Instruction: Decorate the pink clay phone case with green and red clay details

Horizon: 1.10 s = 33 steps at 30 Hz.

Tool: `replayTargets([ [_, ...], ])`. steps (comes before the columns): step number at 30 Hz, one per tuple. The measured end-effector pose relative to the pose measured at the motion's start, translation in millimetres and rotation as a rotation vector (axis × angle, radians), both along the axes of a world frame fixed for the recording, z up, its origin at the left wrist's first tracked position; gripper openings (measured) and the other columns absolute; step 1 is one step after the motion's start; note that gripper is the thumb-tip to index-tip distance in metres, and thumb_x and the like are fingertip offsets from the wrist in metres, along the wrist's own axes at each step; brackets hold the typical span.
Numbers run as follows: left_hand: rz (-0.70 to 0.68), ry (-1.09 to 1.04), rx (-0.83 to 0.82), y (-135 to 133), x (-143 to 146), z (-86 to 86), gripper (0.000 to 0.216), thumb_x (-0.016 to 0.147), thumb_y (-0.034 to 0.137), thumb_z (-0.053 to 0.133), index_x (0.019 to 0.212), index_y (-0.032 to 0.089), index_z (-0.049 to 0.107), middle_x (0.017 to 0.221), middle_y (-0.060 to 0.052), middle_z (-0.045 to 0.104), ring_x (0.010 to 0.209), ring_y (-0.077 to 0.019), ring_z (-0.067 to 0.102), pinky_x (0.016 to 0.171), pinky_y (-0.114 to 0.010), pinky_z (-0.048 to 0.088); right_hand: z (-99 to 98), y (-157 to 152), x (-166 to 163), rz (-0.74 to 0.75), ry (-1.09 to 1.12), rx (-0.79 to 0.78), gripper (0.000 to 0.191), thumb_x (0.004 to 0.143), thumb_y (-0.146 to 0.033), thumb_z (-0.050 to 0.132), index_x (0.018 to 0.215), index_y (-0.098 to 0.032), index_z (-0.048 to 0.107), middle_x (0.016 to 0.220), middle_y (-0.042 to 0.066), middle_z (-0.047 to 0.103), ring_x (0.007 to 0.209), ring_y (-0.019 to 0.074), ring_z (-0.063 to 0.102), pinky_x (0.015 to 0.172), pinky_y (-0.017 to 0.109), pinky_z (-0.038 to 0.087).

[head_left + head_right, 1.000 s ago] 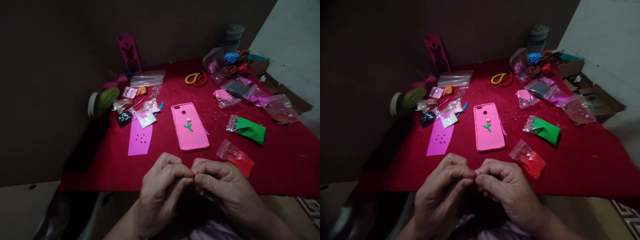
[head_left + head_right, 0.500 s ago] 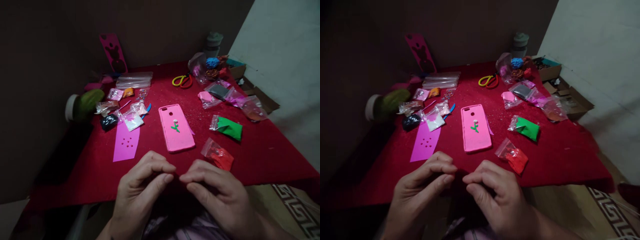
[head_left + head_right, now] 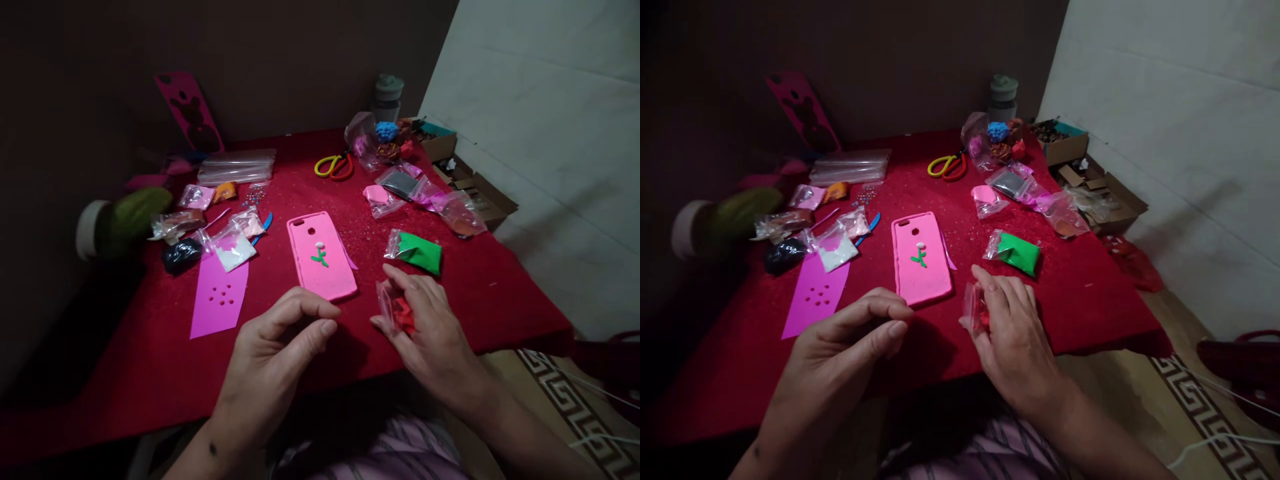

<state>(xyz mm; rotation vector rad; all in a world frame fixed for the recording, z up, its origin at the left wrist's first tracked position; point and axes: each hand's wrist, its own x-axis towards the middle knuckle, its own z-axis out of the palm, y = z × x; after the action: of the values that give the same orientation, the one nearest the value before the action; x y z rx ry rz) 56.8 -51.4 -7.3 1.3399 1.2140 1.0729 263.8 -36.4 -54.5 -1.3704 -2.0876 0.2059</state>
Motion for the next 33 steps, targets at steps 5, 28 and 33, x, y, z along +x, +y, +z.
replayTargets([
  [5, -0.055, -0.158, -0.115, 2.4, 13.8, -1.2, 0.005, 0.089, 0.02, 0.066, 0.088, 0.024, 0.07, 0.07, 0.003, 0.054, 0.058, -0.0066, 0.045, 0.05, -0.015, 0.035, 1.8, -5.2, 0.4, 0.023, 0.083, -0.019, 0.055, 0.093, -0.018, 0.054, 0.143, -0.02, 0.031, 0.127, 0.016, 0.057, 0.113, 0.0279, 0.057, 0.095, 0.048, 0.049],
  [28, -0.229, 0.145, 0.187, 4.4, 39.0, 1.7, 0.012, 0.092, 0.011, 0.057, 0.087, 0.014, 0.068, 0.08, -0.001, 0.061, 0.073, -0.0097, 0.058, 0.066, -0.019, 0.045, 1.0, -6.3, -3.3, 0.114, 0.041, 0.159, 0.019, 0.084, -0.007, 0.051, 0.101, -0.015, 0.047, 0.084, 0.008, 0.056, 0.074, 0.022, 0.051, 0.065, 0.035, 0.045],
  [33, -0.24, 0.3, 0.369, 5.1, 43.7, -4.9, 0.01, 0.088, 0.005, 0.06, 0.084, 0.011, 0.066, 0.077, -0.003, 0.057, 0.071, -0.0108, 0.056, 0.064, -0.02, 0.045, 2.0, -7.1, -3.1, 0.14, 0.035, 0.141, 0.017, 0.084, -0.007, 0.048, 0.099, -0.016, 0.047, 0.081, 0.006, 0.056, 0.072, 0.0213, 0.049, 0.063, 0.034, 0.043],
])
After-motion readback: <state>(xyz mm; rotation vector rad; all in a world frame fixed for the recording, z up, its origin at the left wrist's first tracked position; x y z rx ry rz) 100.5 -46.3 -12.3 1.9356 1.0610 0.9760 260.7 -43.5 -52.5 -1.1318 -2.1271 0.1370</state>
